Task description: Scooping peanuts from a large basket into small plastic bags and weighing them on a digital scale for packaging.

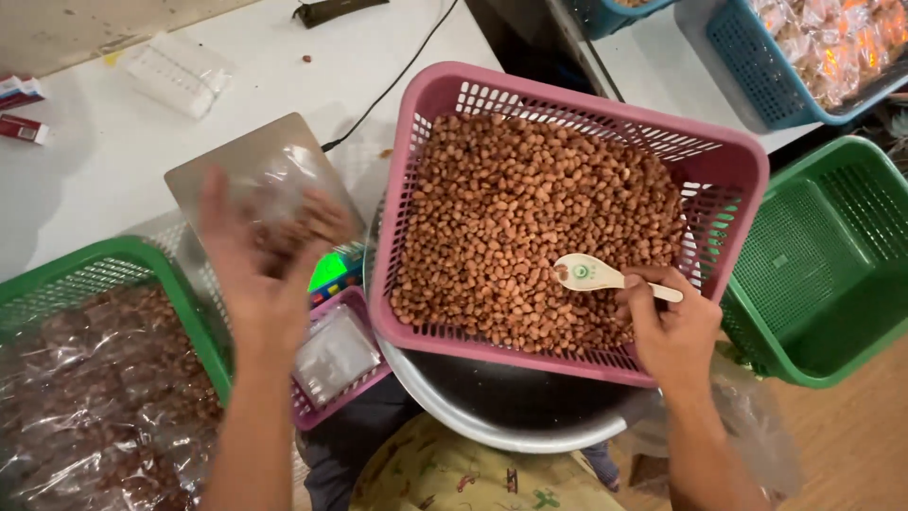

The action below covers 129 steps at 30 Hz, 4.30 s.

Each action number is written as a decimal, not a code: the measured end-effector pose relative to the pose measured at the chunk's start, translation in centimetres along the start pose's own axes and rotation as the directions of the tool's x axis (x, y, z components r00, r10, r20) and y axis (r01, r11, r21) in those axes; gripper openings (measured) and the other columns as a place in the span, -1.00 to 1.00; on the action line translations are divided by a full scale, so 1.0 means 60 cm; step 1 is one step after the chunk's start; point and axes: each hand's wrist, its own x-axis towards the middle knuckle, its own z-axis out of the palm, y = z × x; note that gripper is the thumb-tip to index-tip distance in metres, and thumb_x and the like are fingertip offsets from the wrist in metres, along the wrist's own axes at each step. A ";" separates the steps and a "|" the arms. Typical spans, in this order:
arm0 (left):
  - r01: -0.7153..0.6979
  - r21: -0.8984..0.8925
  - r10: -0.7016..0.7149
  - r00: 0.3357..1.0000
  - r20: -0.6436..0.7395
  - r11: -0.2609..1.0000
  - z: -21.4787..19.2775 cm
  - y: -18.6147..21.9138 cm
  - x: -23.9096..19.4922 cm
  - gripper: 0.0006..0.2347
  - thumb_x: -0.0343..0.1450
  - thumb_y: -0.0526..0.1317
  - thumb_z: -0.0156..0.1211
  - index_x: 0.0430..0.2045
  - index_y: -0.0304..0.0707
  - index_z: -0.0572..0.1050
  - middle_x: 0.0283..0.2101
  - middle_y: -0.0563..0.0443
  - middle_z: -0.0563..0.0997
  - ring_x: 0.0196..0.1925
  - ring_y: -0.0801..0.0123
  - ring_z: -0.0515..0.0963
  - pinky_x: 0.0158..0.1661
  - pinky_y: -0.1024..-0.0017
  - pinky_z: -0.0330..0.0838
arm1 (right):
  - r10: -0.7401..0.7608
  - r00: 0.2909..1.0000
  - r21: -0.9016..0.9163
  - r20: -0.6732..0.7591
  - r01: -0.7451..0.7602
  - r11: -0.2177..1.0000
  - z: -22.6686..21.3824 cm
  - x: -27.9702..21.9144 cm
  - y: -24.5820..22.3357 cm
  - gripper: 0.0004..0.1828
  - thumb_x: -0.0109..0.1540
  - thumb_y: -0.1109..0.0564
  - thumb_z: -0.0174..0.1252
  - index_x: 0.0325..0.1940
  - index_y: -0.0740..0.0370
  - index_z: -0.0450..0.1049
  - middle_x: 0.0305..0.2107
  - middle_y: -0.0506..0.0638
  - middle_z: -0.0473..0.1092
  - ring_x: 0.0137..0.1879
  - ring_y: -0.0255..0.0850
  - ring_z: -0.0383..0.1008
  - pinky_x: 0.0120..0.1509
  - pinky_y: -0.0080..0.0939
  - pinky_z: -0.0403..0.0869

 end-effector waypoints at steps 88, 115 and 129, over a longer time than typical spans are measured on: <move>0.138 -0.055 -0.074 0.778 0.624 0.989 0.135 -0.035 -0.124 -0.39 0.24 -0.46 0.45 0.25 -0.28 0.43 -0.02 -0.33 0.69 -0.01 0.18 0.68 -0.03 0.27 0.64 | -0.144 0.989 0.092 -0.043 0.148 0.985 -0.008 0.005 0.033 -0.89 0.40 0.24 0.21 -0.15 0.30 0.63 -0.59 0.10 0.51 -0.48 -0.14 0.54 -0.28 -0.21 0.46; -0.418 0.314 0.251 0.854 0.456 0.852 -0.014 -0.039 0.000 -0.75 0.51 -0.23 0.00 -0.58 -0.05 0.57 -0.42 0.15 0.64 -0.25 0.33 0.61 -0.08 0.28 0.40 | -0.209 0.965 0.237 -0.159 0.242 0.941 -0.023 -0.012 0.083 -0.88 0.68 0.40 0.07 0.29 0.55 0.45 -0.12 0.28 0.43 -0.24 -0.16 0.38 -0.13 -0.31 0.34; -0.547 0.456 0.490 0.836 0.248 0.702 -0.202 -0.081 0.176 -0.77 0.43 -0.50 0.18 -0.05 -0.40 0.56 0.02 -0.13 0.48 0.10 0.15 0.52 0.07 0.33 0.51 | -0.190 0.981 0.191 -0.037 0.193 0.962 -0.032 -0.015 0.153 -0.70 0.81 0.17 -0.07 0.50 0.51 0.32 0.05 0.32 0.43 0.00 -0.04 0.49 0.25 -0.24 0.47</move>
